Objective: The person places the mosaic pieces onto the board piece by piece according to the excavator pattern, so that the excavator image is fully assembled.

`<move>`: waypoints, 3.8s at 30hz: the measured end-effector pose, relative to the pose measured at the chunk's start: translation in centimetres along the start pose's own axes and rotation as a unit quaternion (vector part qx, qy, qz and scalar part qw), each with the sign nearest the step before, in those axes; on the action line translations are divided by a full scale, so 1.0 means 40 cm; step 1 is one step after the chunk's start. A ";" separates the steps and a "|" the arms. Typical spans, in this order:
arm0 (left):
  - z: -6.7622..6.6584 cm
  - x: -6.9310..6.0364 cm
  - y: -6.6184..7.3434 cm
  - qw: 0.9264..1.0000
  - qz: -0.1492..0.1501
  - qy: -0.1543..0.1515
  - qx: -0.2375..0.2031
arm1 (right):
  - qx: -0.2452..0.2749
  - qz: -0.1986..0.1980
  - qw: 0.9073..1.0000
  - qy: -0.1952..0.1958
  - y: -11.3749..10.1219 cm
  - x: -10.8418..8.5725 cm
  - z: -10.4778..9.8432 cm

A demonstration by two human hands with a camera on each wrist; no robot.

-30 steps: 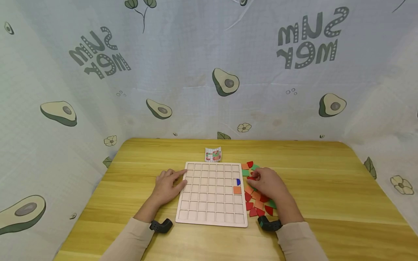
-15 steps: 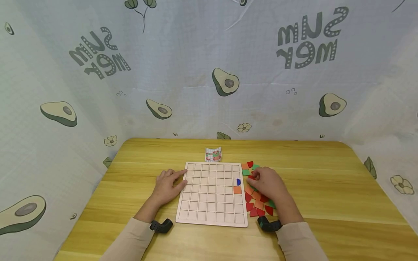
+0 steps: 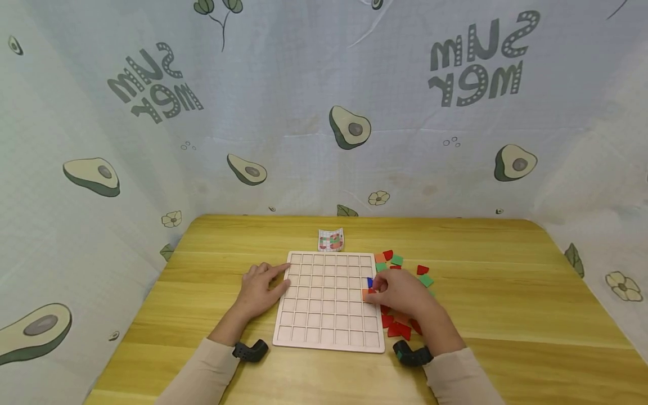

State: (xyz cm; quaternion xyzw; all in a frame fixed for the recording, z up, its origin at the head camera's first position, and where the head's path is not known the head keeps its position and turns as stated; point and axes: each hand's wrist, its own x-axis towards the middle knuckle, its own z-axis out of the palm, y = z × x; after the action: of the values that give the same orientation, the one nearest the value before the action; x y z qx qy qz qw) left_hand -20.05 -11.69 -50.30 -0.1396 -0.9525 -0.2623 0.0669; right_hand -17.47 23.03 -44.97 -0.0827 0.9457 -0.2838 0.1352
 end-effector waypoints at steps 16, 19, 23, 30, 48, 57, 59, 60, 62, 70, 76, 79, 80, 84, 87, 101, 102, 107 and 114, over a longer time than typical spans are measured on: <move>0.000 -0.002 0.000 1.000 -0.002 -0.002 -0.004 | 0.015 -0.063 0.998 0.000 0.026 -0.015 0.012; 0.000 -0.001 0.001 1.000 -0.001 -0.001 -0.006 | 0.018 -0.081 0.996 -0.007 0.020 -0.018 0.016; -0.002 0.001 0.002 1.000 0.000 -0.001 -0.003 | 0.030 -0.096 0.994 -0.037 0.013 -0.023 0.021; -0.002 0.000 0.003 1.000 -0.001 -0.002 -0.001 | 0.023 -0.083 0.995 -0.051 0.009 -0.023 0.024; -0.004 -0.001 0.004 1.000 -0.003 -0.005 -0.003 | -0.009 -0.122 0.992 -0.035 0.010 -0.027 0.019; -0.005 -0.001 0.005 1.000 -0.003 -0.005 0.001 | -0.041 -0.079 0.996 -0.027 -0.003 -0.031 0.019; -0.005 -0.001 0.005 1.000 -0.004 -0.006 0.001 | -0.043 -0.070 0.996 -0.028 -0.004 -0.031 0.019; -0.005 -0.001 0.005 1.000 -0.004 -0.006 0.001 | -0.044 -0.066 0.997 -0.027 -0.005 -0.032 0.019; -0.005 -0.001 0.005 1.000 -0.003 -0.006 0.001 | -0.045 -0.062 0.997 -0.026 -0.006 -0.032 0.018; -0.003 0.000 0.002 1.000 0.000 -0.005 0.001 | -0.029 -0.105 0.994 -0.024 -0.005 -0.033 0.019; -0.002 0.000 0.001 1.000 -0.001 -0.004 0.002 | -0.018 -0.109 0.994 -0.025 -0.001 -0.031 0.021; 0.000 0.000 0.000 1.000 -0.001 -0.002 0.002 | -0.012 -0.103 0.994 -0.023 0.001 -0.028 0.024; 0.000 -0.001 -0.001 1.000 -0.002 -0.002 0.002 | -0.007 -0.101 0.995 -0.022 0.003 -0.027 0.024; 0.001 0.000 0.000 1.000 -0.003 -0.001 0.001 | 0.009 -0.066 0.998 0.007 0.021 -0.019 0.018; 0.002 0.000 -0.001 1.000 -0.002 0.000 0.002 | -0.001 -0.019 0.998 0.065 0.050 -0.011 0.002; 0.001 0.001 -0.003 1.000 0.000 -0.001 0.001 | -0.043 0.094 0.983 0.154 0.118 0.034 -0.018; 0.002 0.000 -0.003 1.000 -0.001 -0.002 0.000 | -0.042 0.092 0.983 0.154 0.118 0.036 -0.017; 0.002 0.000 -0.001 1.000 -0.005 -0.009 -0.001 | -0.036 0.068 0.987 0.143 0.120 0.037 -0.019; 0.001 0.000 0.002 1.000 -0.001 0.000 0.001 | -0.023 0.018 0.994 0.108 0.121 0.031 -0.019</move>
State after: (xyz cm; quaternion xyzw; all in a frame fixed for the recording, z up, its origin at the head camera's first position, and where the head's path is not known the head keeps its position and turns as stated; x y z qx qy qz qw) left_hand -20.05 -11.62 -50.30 -0.1387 -0.9530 -0.2610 0.0671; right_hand -19.26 27.13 -47.34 -0.0373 0.9625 -0.2664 0.0353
